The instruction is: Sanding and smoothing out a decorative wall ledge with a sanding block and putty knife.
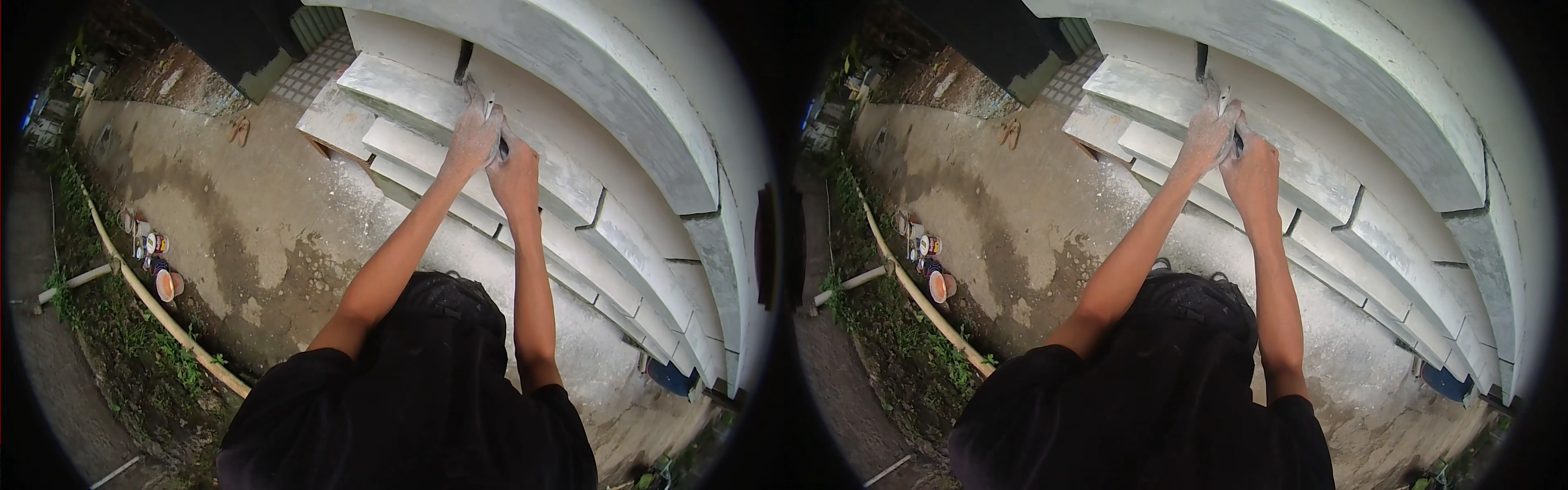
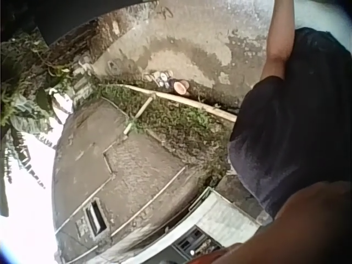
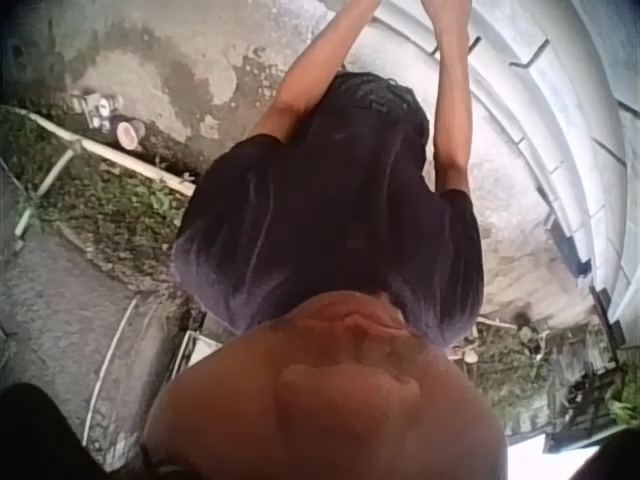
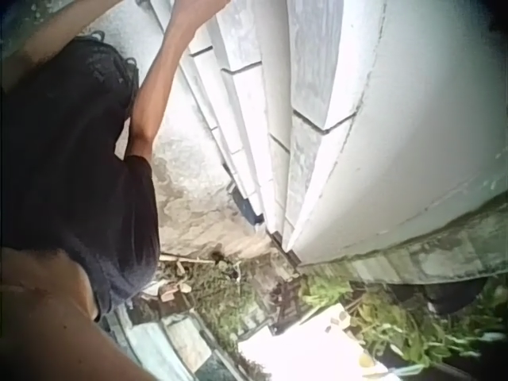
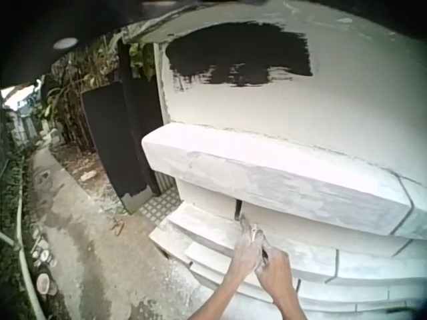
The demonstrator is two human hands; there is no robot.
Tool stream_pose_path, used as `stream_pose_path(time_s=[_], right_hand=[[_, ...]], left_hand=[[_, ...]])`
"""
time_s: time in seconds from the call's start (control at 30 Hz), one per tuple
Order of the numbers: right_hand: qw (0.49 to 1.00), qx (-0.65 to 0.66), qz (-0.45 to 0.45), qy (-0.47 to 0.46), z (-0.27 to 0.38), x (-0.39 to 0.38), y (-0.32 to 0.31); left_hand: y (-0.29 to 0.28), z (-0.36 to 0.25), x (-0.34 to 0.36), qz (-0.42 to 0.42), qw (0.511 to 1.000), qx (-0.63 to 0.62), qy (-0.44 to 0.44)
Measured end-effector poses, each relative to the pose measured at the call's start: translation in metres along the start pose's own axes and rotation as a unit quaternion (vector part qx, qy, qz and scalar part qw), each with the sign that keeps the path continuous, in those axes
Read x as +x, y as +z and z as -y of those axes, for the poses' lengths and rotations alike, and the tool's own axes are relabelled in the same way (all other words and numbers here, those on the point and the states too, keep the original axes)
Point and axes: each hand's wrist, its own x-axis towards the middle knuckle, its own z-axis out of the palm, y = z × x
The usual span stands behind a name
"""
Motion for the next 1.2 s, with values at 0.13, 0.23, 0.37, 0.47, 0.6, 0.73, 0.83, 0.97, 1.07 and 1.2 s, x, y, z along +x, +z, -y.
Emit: stream_pose_path(time_s=[0.13, 0.23, 0.37, 0.47, 0.6, 0.73, 0.83, 0.97, 1.07, 1.2], right_hand=[[1.0, -0.02, 0.014, 0.002, -0.003, -0.003, 0.002], [1.0, -0.01, 0.011, -0.003, -0.004, 0.0, 0.008], [0.998, -0.064, -0.01, -0.014, -0.003, -0.005, 0.009], [1.0, -0.008, -0.002, 0.002, 0.003, -0.008, 0.002], [0.999, -0.045, 0.008, 0.026, 0.0, -0.001, -0.004], [1.0, 0.026, 0.003, 0.01, -0.008, -0.007, -0.002], [0.999, -0.046, 0.016, -0.01, -0.012, 0.012, 0.004], [0.999, -0.043, 0.018, -0.003, 0.003, 0.008, 0.004], [0.999, 0.013, -0.023, -0.028, -0.003, -0.003, 0.002], [0.998, -0.057, 0.015, -0.006, 0.007, 0.011, 0.004]], left_hand=[[-0.006, -0.002, -0.001, 0.041, 0.997, -0.023, -0.068], [-0.011, 0.001, 0.01, 0.048, 0.997, -0.028, -0.057], [-0.009, 0.008, 0.014, 0.023, 0.997, 0.005, -0.076], [0.002, 0.012, -0.005, 0.006, 0.999, -0.029, -0.043], [0.003, 0.007, 0.003, 0.07, 0.994, 0.053, -0.072], [0.016, 0.026, 0.005, -0.047, 0.998, 0.023, -0.027], [0.015, 0.027, 0.013, -0.038, 0.998, 0.04, -0.006], [-0.008, 0.007, 0.012, 0.026, 0.997, -0.012, -0.065], [-0.007, 0.004, -0.002, 0.003, 0.998, -0.028, -0.054], [-0.014, 0.006, 0.019, 0.075, 0.994, 0.038, -0.073]])
